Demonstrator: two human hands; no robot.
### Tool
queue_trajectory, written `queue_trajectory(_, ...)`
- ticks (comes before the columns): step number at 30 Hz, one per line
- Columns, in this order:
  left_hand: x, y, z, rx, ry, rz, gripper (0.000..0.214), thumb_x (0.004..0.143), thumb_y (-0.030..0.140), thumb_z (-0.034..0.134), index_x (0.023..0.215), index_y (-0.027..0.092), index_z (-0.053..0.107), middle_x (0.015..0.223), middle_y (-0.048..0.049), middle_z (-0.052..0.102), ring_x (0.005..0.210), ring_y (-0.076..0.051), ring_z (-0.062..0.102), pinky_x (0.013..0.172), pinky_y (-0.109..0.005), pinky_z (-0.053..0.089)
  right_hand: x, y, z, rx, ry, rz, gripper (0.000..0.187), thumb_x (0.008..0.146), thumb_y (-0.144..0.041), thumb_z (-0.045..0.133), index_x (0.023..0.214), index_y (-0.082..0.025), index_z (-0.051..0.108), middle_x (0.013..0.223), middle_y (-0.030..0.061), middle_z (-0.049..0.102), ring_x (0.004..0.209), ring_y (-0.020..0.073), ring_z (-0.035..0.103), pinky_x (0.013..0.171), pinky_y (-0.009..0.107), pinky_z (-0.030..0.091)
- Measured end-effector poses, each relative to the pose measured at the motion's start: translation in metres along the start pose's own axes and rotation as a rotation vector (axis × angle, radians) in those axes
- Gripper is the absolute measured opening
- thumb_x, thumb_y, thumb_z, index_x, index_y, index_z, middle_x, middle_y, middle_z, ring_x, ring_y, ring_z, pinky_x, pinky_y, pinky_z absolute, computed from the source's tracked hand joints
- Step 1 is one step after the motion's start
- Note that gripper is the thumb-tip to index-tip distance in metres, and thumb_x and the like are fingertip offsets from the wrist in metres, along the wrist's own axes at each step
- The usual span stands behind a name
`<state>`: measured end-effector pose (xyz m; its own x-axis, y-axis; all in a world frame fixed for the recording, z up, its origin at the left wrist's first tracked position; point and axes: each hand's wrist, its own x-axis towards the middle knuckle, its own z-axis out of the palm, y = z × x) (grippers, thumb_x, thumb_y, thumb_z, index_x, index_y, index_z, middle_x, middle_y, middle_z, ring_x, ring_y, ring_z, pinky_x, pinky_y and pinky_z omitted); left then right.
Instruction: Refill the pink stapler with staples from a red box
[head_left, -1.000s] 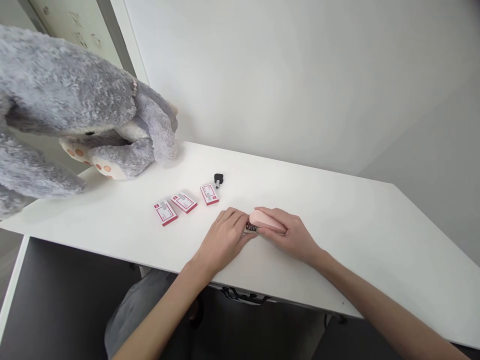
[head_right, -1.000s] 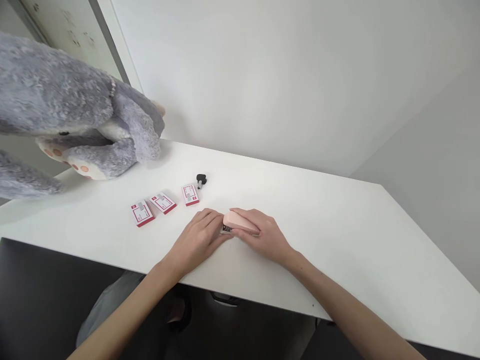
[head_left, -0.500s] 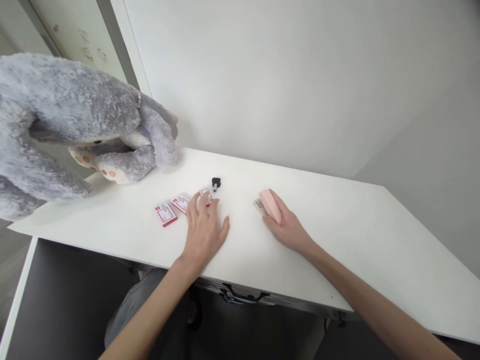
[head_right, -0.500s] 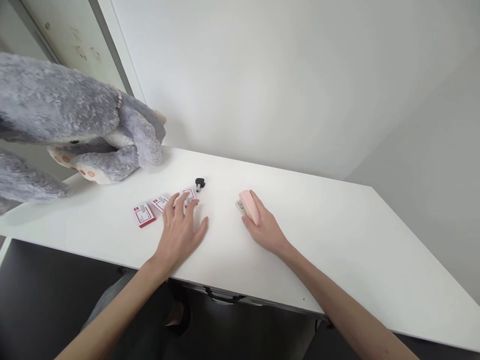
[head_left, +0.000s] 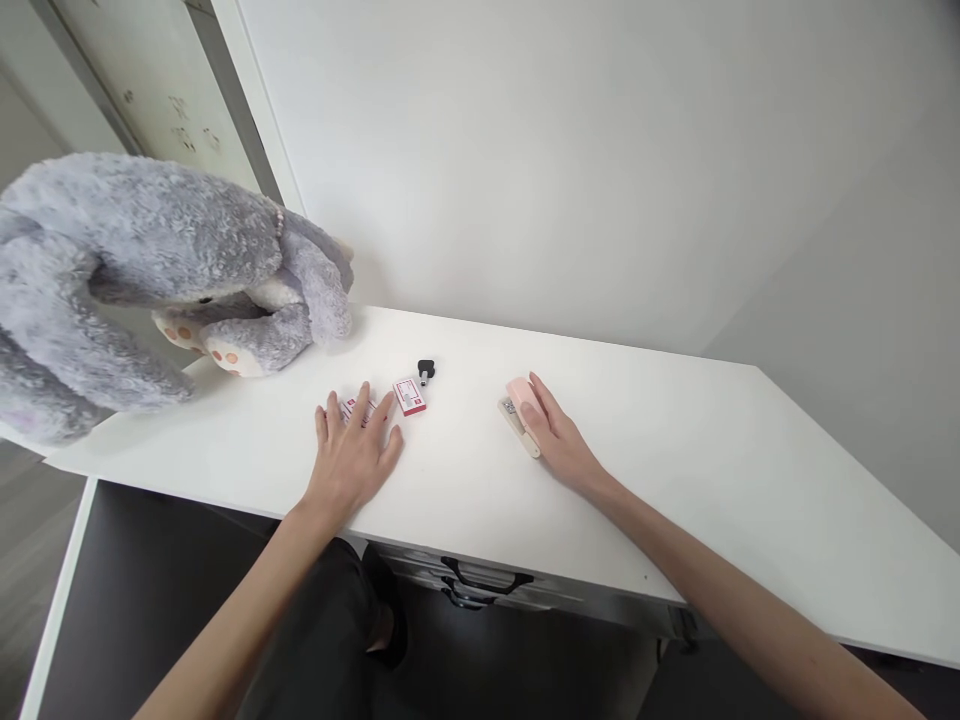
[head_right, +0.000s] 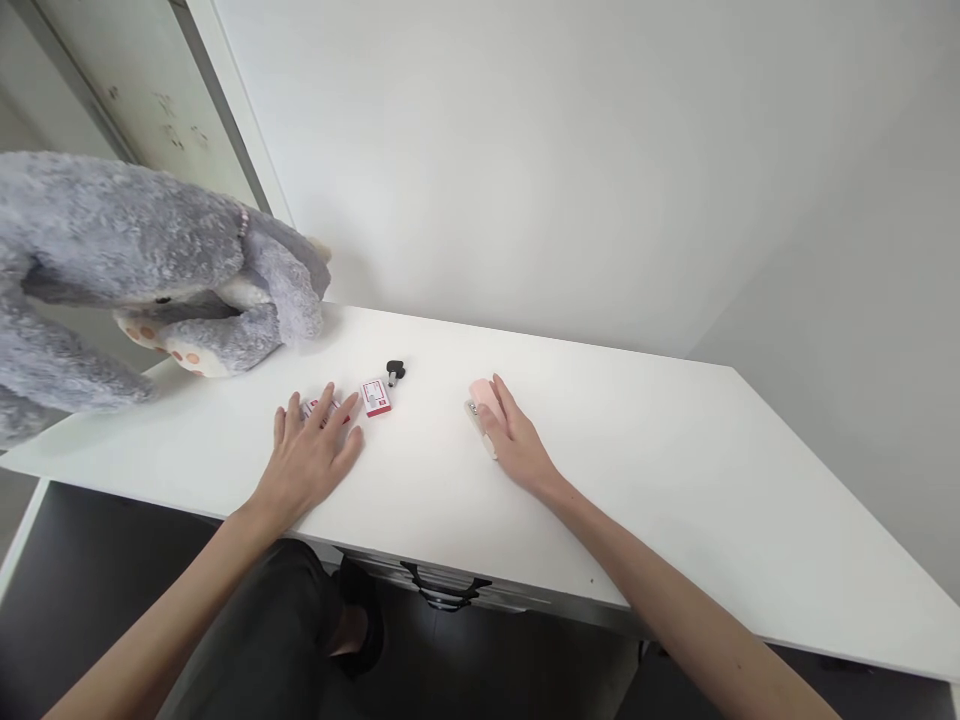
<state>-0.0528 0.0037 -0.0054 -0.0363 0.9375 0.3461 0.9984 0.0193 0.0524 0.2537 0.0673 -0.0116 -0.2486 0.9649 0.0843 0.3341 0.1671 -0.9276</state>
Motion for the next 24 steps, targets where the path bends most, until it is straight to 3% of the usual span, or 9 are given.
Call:
queue_trajectory(5,0.002,-0.006,0.004,-0.024,-0.004,0.176,0.054,0.104,0.035,0.042,0.157,0.028,0.051,0.167,-0.0107,0.042,0.155,-0.049,0.029,0.121,-0.074,0.026,0.003,0.003,0.000,0.089,0.025,0.022,0.081,0.100,-0.078,0.036,0.168,-0.035,0.029,0.175,-0.0020,0.026,0.163,0.0256,0.021,0.135,0.047,0.013)
queue_trajectory(11,0.002,-0.005,0.006,-0.118,-0.003,0.322,0.050,0.107,0.036,0.041,0.154,0.029,0.054,0.165,-0.0073,0.047,0.155,-0.041,0.033,0.123,-0.068,0.031,0.006,0.006,0.000,0.087,0.041,0.006,0.079,0.099,-0.078,0.040,0.165,-0.035,0.036,0.173,-0.0015,0.032,0.162,0.0270,0.025,0.134,0.049,0.016)
queue_trajectory(20,0.009,0.011,0.008,-0.253,-0.030,0.512,0.044,0.108,0.033,0.044,0.149,0.026,0.058,0.160,-0.0054,0.053,0.152,-0.033,0.042,0.128,-0.060,0.032,-0.004,-0.007,0.008,0.110,0.000,0.068,0.078,0.101,-0.073,0.043,0.168,-0.038,0.025,0.177,-0.0042,0.020,0.164,0.0252,0.016,0.135,0.049,0.011)
queue_trajectory(24,0.016,0.024,0.010,-0.349,-0.055,0.576,0.043,0.107,0.033,0.048,0.149,0.027,0.058,0.159,-0.0046,0.054,0.152,-0.032,0.041,0.127,-0.058,0.035,-0.002,-0.006,0.011,0.063,0.044,-0.018,0.065,0.104,-0.068,0.042,0.158,-0.033,0.047,0.169,0.0041,0.040,0.158,0.0269,0.034,0.131,0.048,0.026)
